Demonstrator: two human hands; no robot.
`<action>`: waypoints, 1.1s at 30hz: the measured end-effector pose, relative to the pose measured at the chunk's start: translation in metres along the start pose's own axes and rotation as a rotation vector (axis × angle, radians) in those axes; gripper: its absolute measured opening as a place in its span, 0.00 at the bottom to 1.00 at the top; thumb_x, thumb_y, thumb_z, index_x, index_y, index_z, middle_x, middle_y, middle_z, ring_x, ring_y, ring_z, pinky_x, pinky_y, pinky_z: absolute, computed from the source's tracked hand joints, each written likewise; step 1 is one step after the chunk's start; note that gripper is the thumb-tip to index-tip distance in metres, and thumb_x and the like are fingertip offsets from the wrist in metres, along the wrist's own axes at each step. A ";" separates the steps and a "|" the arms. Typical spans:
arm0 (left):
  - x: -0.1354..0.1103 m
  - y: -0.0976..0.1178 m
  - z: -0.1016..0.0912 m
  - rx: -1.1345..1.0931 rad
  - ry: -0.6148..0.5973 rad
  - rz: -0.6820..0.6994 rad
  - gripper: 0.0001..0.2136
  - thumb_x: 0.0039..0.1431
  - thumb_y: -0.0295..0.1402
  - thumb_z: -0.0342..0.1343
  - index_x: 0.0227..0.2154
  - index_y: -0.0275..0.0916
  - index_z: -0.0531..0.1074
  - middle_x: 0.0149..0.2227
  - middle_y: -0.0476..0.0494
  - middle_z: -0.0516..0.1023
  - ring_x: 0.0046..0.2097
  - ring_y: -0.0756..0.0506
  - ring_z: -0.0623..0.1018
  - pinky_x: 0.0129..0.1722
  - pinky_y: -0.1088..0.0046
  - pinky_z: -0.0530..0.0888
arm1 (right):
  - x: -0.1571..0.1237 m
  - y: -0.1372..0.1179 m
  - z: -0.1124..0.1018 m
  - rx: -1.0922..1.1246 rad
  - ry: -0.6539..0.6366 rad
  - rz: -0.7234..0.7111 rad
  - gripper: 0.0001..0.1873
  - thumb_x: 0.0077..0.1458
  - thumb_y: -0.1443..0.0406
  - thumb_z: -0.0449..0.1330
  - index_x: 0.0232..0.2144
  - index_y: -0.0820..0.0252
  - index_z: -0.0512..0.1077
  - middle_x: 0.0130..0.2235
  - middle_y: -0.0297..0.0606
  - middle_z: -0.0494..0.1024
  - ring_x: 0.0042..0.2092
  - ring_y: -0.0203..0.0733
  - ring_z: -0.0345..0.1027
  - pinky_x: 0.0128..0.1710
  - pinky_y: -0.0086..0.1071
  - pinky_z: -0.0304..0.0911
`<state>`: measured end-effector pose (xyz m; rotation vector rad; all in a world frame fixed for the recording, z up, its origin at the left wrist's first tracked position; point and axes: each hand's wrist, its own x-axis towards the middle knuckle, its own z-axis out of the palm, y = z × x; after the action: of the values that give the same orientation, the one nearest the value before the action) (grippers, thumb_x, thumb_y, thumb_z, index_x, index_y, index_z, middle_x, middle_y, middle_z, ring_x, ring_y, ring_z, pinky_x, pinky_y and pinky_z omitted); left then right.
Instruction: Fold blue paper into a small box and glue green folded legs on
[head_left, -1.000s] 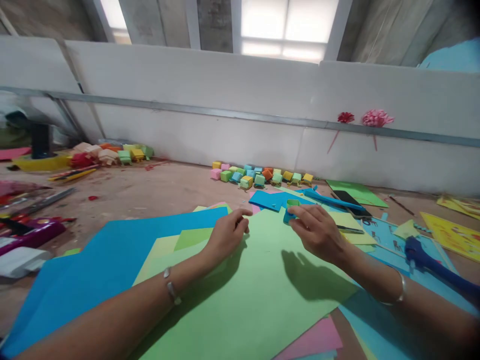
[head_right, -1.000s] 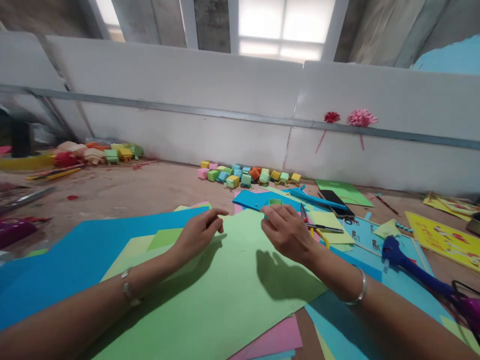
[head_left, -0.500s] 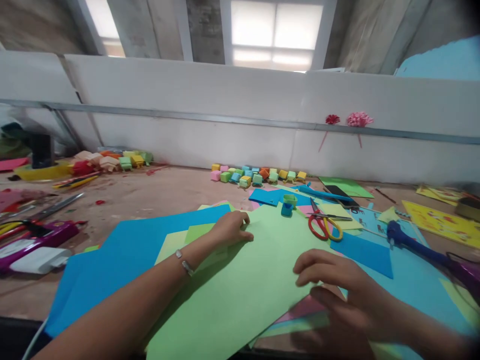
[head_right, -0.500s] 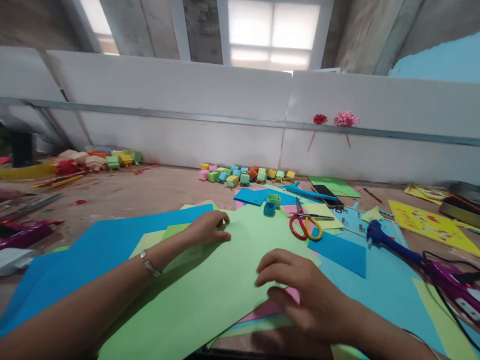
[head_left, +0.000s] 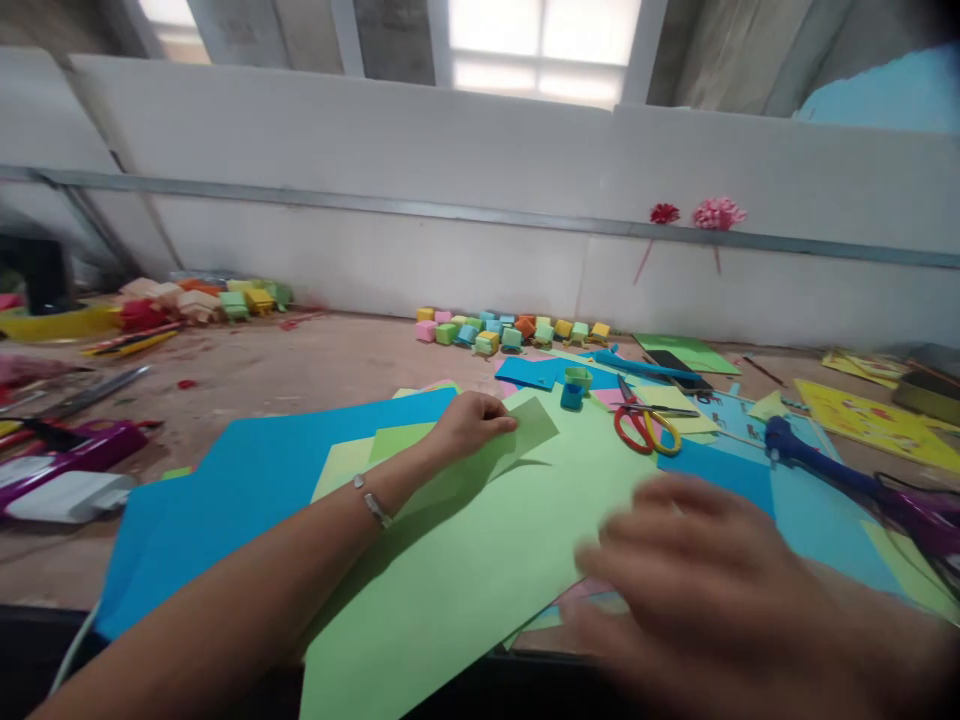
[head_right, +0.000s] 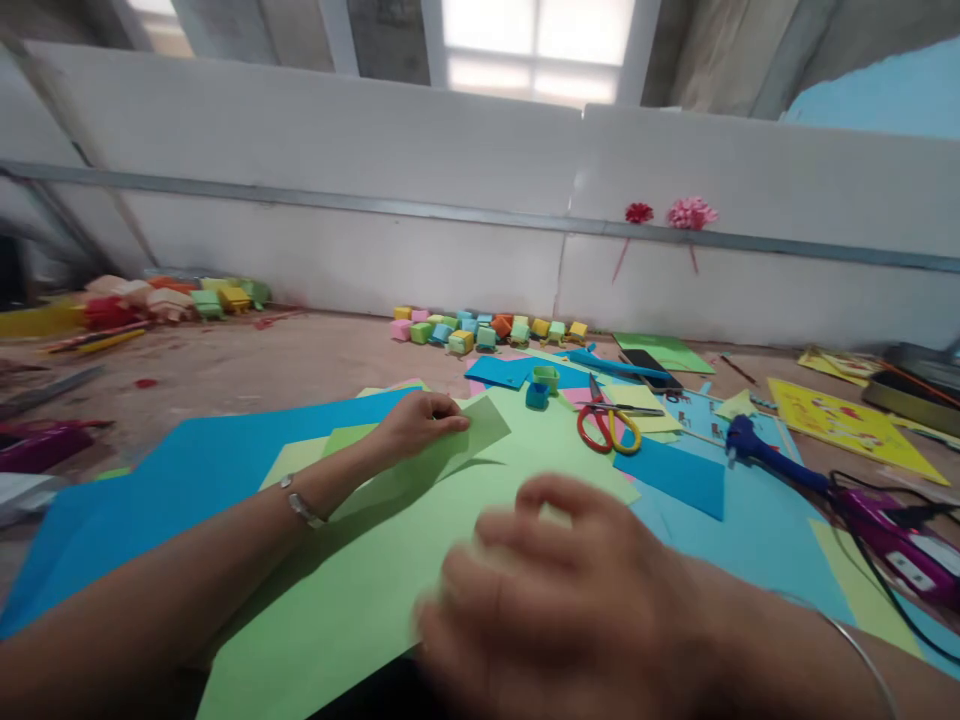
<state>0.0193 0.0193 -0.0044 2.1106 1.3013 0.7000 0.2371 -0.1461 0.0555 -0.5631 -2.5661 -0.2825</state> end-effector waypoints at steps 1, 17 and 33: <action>-0.001 0.001 -0.001 -0.030 -0.019 -0.011 0.13 0.49 0.40 0.55 0.17 0.36 0.70 0.18 0.53 0.64 0.24 0.51 0.64 0.24 0.76 0.58 | 0.006 0.019 0.007 -0.032 0.104 0.007 0.12 0.64 0.65 0.52 0.45 0.50 0.73 0.39 0.38 0.79 0.40 0.41 0.71 0.41 0.36 0.66; -0.009 0.003 -0.003 -0.032 -0.270 -0.071 0.05 0.43 0.32 0.61 0.25 0.37 0.76 0.23 0.50 0.75 0.28 0.49 0.71 0.28 0.76 0.66 | -0.011 0.098 0.104 0.349 0.000 0.652 0.03 0.50 0.69 0.58 0.26 0.61 0.71 0.27 0.35 0.71 0.28 0.36 0.61 0.27 0.29 0.54; -0.010 0.004 -0.004 0.269 -0.235 0.100 0.02 0.48 0.28 0.60 0.25 0.38 0.76 0.25 0.49 0.76 0.26 0.50 0.71 0.26 0.77 0.67 | -0.018 0.114 0.107 0.195 -0.028 0.525 0.08 0.54 0.74 0.57 0.27 0.63 0.74 0.30 0.38 0.73 0.32 0.37 0.64 0.30 0.29 0.52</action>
<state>0.0147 0.0096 -0.0002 2.4024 1.2214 0.3154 0.2561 -0.0186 -0.0347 -1.1311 -2.3280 0.1552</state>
